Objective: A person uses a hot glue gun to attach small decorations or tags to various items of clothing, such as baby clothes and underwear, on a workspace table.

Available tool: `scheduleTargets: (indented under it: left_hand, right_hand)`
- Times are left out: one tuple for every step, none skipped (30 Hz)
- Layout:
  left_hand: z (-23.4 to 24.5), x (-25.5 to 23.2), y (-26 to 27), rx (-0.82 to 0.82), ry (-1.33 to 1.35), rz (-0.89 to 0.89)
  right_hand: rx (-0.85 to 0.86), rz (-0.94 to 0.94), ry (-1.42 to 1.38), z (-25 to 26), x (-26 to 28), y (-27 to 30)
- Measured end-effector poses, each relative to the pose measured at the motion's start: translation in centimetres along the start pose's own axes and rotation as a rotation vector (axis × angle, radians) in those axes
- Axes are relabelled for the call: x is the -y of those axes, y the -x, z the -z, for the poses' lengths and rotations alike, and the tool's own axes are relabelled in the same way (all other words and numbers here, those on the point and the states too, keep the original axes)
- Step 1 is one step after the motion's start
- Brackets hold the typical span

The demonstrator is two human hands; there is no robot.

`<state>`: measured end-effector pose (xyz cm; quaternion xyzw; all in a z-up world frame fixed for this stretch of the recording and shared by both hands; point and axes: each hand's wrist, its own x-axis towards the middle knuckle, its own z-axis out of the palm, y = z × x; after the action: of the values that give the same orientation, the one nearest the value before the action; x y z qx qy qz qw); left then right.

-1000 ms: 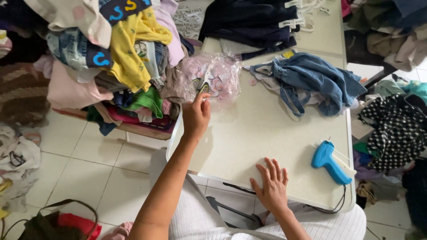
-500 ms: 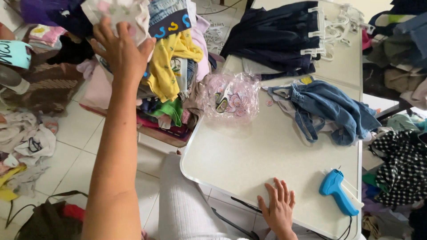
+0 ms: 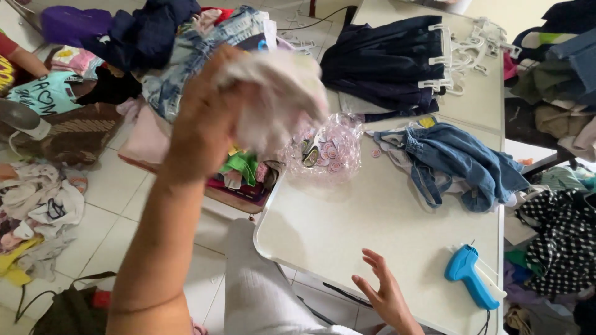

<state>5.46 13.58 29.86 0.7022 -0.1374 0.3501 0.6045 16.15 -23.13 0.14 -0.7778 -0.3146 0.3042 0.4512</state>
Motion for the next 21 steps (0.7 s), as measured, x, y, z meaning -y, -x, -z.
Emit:
scheduleTargets:
  left_hand:
    - [-2.5, 0.2, 1.3, 0.004, 0.007, 0.007]
    - [-5.1, 0.5, 2.7, 0.001, 0.056, 0.182]
    - [-7.8, 0.7, 4.2, -0.003, 0.104, 0.358]
    - [-9.2, 2.5, 5.7, 0.007, 0.119, 0.370]
    - [-10.6, 4.2, 7.2, 0.050, 0.269, 0.529]
    - [-12.1, 5.9, 8.8, 0.094, 0.421, 0.692]
    - [-12.8, 7.8, 10.1, 0.106, 0.438, 0.707]
    - [-13.4, 9.8, 11.6, -0.078, 0.573, 0.838]
    - [-14.1, 11.6, 13.1, -0.269, 0.700, 0.967]
    - [-14.2, 13.8, 15.1, -0.260, 0.710, 0.984]
    - [-14.2, 16.0, 17.2, -0.352, 0.652, 1.039]
    - [-14.3, 18.1, 19.2, -0.442, 0.589, 1.090]
    - [-14.5, 18.3, 19.9, -0.434, 0.595, 1.103]
    - [-14.7, 18.2, 20.9, -0.383, 0.370, 1.188]
    - [-14.7, 18.1, 21.9, -0.324, 0.142, 1.260]
    - [-14.4, 18.1, 22.6, -0.319, 0.146, 1.279]
    - [-14.1, 18.1, 23.2, -0.119, -0.286, 1.078]
    - [-13.6, 18.3, 23.5, 0.081, -0.694, 0.824]
    - [-13.4, 18.4, 23.5, 0.088, -0.691, 0.831]
    - [-13.1, 18.3, 23.4, 0.119, -0.699, 0.840]
    - [-12.7, 18.3, 23.4, 0.151, -0.707, 0.848]
  right_hand:
    - [-0.003, -0.010, -0.002, 0.1, 1.4, -0.3]
    - [0.072, 0.101, -0.256, 0.3, 2.7, -0.3]
    - [0.145, 0.214, -0.511, 0.5, 3.8, -0.4]
    - [0.131, 0.198, -0.514, 0.5, 2.4, -0.3]
    - [0.088, 0.239, -0.648, 0.5, 0.9, -0.3]
    - [0.040, 0.277, -0.782, 0.6, -0.5, -0.1]
    - [0.021, 0.259, -0.784, 1.2, -2.7, -0.4]
    - [-0.288, 0.005, -0.906, 1.7, -4.9, -0.7]
    - [-0.595, -0.262, -1.008, 2.2, -7.2, -0.8]
    - [-0.611, -0.276, -1.007, 3.1, -6.3, -0.6]
    - [-0.613, -0.215, -1.044, 4.0, -5.3, -0.4]
    - [-0.612, -0.149, -1.080, 5.0, -4.3, -0.3]
    - [-0.626, -0.159, -1.078, 5.9, -2.7, -0.1]
    - [-0.559, -0.206, -0.918, 6.5, -1.0, 0.3]
    - [-0.488, -0.252, -0.760, 7.1, 0.7, 0.5]
    - [-0.493, -0.271, -0.761, 7.5, -1.8, 0.5]
    - [-0.466, -0.260, -0.441, 7.8, -4.2, 0.6]
    - [-0.427, -0.235, -0.123, 8.2, -6.7, 0.3]
    - [-0.427, -0.244, -0.125, 8.2, -7.6, 0.6]
    - [-0.427, -0.257, -0.075, 8.3, -8.5, 0.9]
    - [-0.426, -0.270, -0.025, 8.3, -9.3, 1.2]
